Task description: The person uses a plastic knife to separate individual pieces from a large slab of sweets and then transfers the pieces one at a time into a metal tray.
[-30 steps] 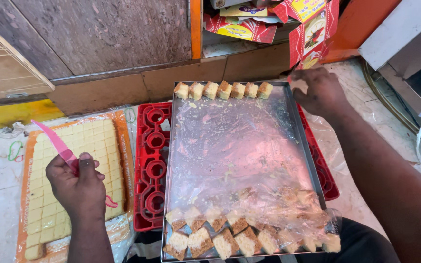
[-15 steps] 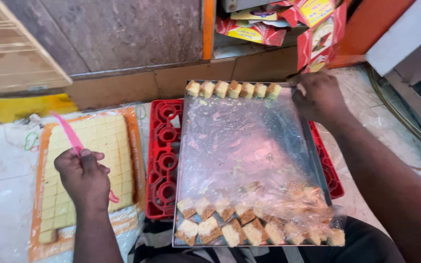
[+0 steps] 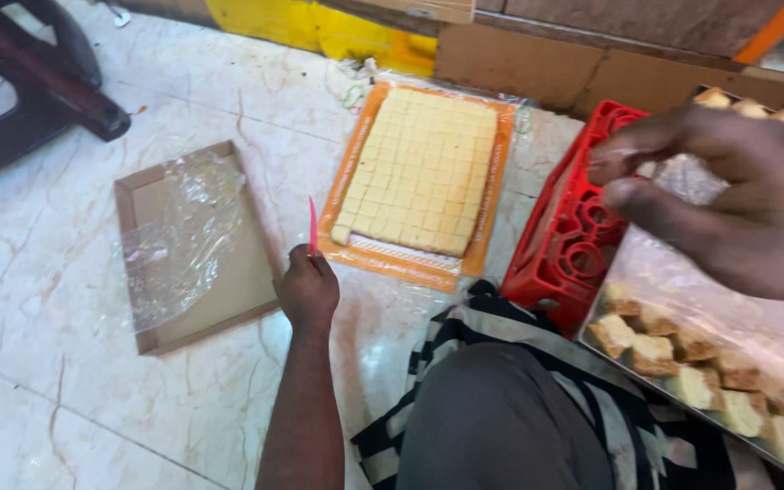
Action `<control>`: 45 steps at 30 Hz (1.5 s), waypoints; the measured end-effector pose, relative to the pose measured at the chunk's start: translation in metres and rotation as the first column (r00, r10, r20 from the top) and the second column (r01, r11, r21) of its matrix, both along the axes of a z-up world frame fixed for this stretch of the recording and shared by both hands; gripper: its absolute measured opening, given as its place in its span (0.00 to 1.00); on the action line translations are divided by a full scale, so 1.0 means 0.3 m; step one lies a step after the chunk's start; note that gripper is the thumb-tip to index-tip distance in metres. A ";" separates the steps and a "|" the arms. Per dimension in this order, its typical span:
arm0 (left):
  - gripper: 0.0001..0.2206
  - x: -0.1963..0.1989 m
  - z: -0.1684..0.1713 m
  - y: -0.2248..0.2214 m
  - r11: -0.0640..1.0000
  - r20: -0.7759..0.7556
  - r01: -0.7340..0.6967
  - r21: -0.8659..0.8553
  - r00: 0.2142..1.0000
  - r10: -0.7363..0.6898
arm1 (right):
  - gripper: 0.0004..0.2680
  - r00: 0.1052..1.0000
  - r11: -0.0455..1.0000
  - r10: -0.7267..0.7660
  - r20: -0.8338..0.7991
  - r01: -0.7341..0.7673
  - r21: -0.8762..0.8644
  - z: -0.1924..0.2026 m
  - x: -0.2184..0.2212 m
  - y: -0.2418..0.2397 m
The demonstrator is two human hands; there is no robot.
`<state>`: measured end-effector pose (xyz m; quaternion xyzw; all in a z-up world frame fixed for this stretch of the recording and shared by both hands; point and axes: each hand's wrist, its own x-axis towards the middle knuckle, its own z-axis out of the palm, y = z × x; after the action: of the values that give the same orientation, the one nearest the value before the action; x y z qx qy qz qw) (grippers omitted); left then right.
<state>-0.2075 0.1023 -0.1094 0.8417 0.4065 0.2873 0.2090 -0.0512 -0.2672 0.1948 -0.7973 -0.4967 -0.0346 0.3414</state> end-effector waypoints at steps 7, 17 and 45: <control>0.08 -0.055 -0.163 0.094 0.994 -0.365 0.110 0.011 0.926 -0.098 | 0.16 0.971 0.959 -0.013 -0.238 -0.055 -0.277 -0.116 -0.042 0.542; 0.08 0.109 0.097 0.288 0.698 -0.469 0.591 0.404 0.789 -0.397 | 0.16 0.818 0.899 -0.160 -0.553 -0.110 -0.424 -0.600 -0.026 0.739; 0.10 0.243 0.002 0.438 0.638 -0.832 0.770 0.001 0.354 -0.426 | 0.18 0.603 0.841 -0.214 -0.769 -0.287 -0.459 -0.922 -0.071 0.665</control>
<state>-0.1347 0.2337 -0.1087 0.9887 0.0400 -0.1267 -0.0686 -0.0724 -0.0677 -0.0818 -0.7783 -0.2971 0.4725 0.2878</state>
